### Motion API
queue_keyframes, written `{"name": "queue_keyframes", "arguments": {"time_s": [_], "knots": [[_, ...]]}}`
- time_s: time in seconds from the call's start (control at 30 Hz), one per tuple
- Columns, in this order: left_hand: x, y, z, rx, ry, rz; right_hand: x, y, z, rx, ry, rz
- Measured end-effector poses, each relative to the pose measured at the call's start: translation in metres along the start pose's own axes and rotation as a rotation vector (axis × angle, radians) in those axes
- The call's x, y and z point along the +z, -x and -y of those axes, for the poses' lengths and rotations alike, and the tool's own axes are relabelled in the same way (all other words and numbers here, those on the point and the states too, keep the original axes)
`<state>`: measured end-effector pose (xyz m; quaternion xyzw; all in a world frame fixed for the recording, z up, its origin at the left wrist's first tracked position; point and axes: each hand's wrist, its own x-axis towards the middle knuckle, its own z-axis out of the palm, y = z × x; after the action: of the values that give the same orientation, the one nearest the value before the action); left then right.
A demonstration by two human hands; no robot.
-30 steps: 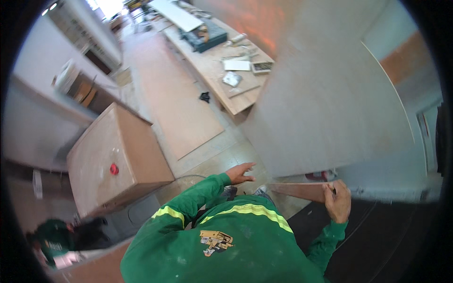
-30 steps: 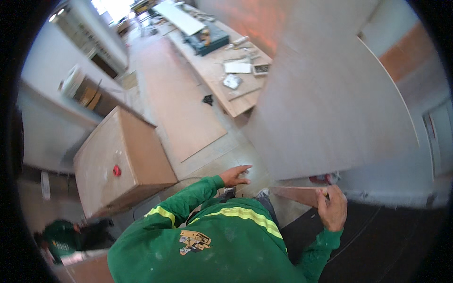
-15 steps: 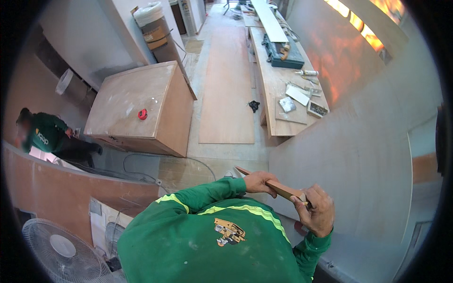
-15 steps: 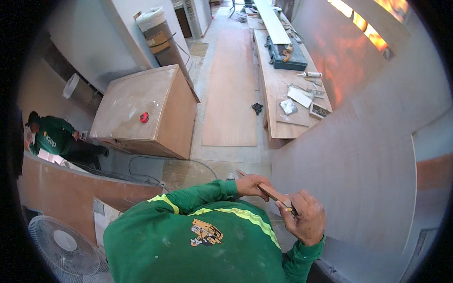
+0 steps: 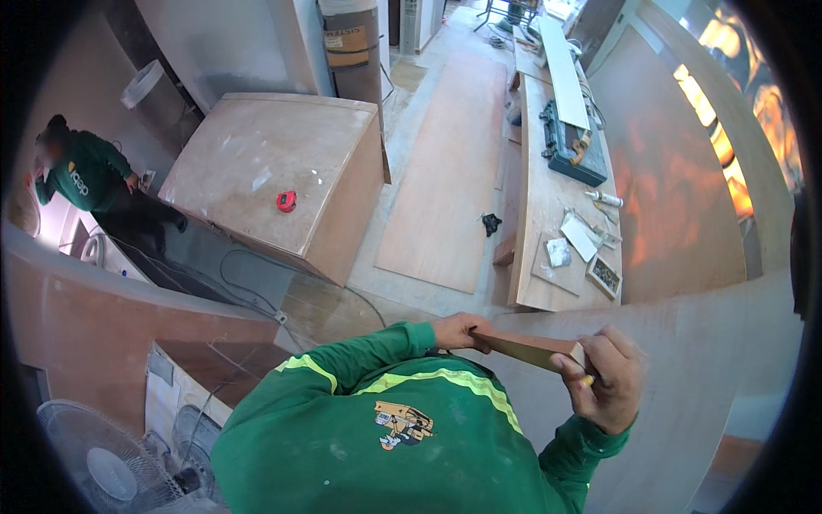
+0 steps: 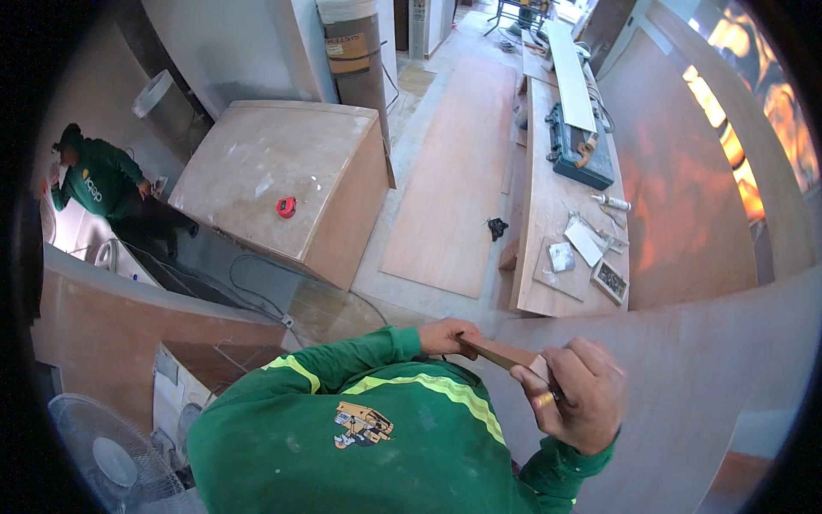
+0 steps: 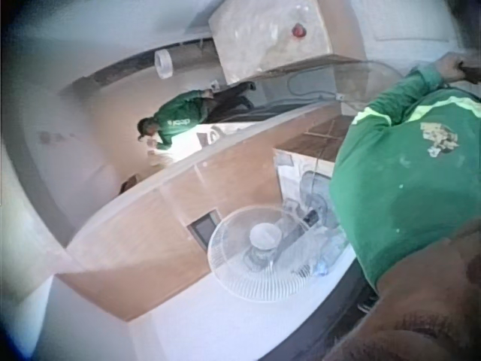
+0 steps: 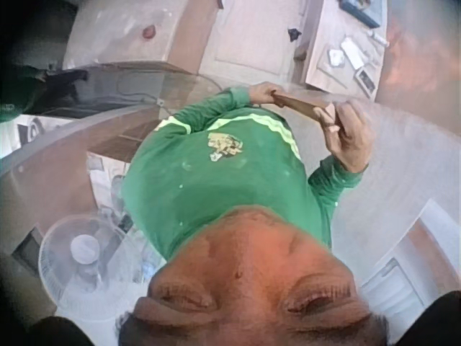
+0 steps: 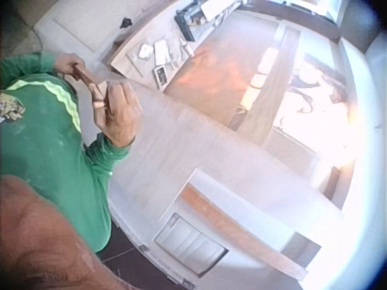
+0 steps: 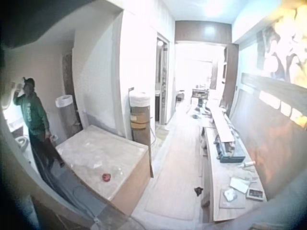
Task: The person aligns a strip of wood edge banding against the edge of a large white cabinet panel. They then use a hand saw to cut the edge banding flush with the panel's edge, working along the length of the strip.
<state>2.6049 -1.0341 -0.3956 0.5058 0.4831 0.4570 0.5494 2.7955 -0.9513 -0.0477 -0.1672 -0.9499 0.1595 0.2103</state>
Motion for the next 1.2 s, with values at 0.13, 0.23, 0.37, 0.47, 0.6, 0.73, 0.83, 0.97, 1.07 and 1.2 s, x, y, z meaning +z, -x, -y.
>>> {"name": "queue_keyframes", "arguments": {"time_s": [0.13,0.23,0.37,0.47,0.6,0.73,0.83,0.97,1.07,1.2], "knots": [[-0.023,-0.008,0.007,0.097,0.194,-0.034,-0.012,-0.049,0.004,-0.137,0.034,-0.184],[-0.041,-0.032,-0.018,0.208,0.323,-0.134,-0.023,-0.083,-0.024,-0.163,0.066,-0.563],[-0.080,-0.064,-0.070,0.320,0.249,-0.558,-0.024,-0.103,-0.103,0.067,-0.086,-0.771],[-0.126,-0.072,-0.099,0.406,0.218,-0.813,0.031,-0.102,-0.175,0.292,-0.317,-0.519],[-0.181,-0.063,-0.146,0.588,0.194,-1.113,0.158,-0.095,-0.248,0.371,-0.512,-0.043],[-0.214,-0.065,-0.221,0.702,0.100,-1.304,0.237,-0.084,-0.275,0.494,-0.800,0.138],[-0.230,-0.081,-0.256,0.752,-0.016,-1.377,0.243,-0.093,-0.286,0.470,-0.874,0.209],[-0.244,-0.113,-0.263,0.701,-0.053,-1.556,0.226,-0.122,-0.308,0.420,-0.881,0.201],[-0.262,-0.131,-0.260,0.761,-0.225,-1.518,0.217,-0.141,-0.329,0.375,-0.793,0.147],[-0.293,-0.149,-0.245,0.614,-0.161,-1.427,0.196,-0.162,-0.341,0.448,-0.892,0.106]]}}
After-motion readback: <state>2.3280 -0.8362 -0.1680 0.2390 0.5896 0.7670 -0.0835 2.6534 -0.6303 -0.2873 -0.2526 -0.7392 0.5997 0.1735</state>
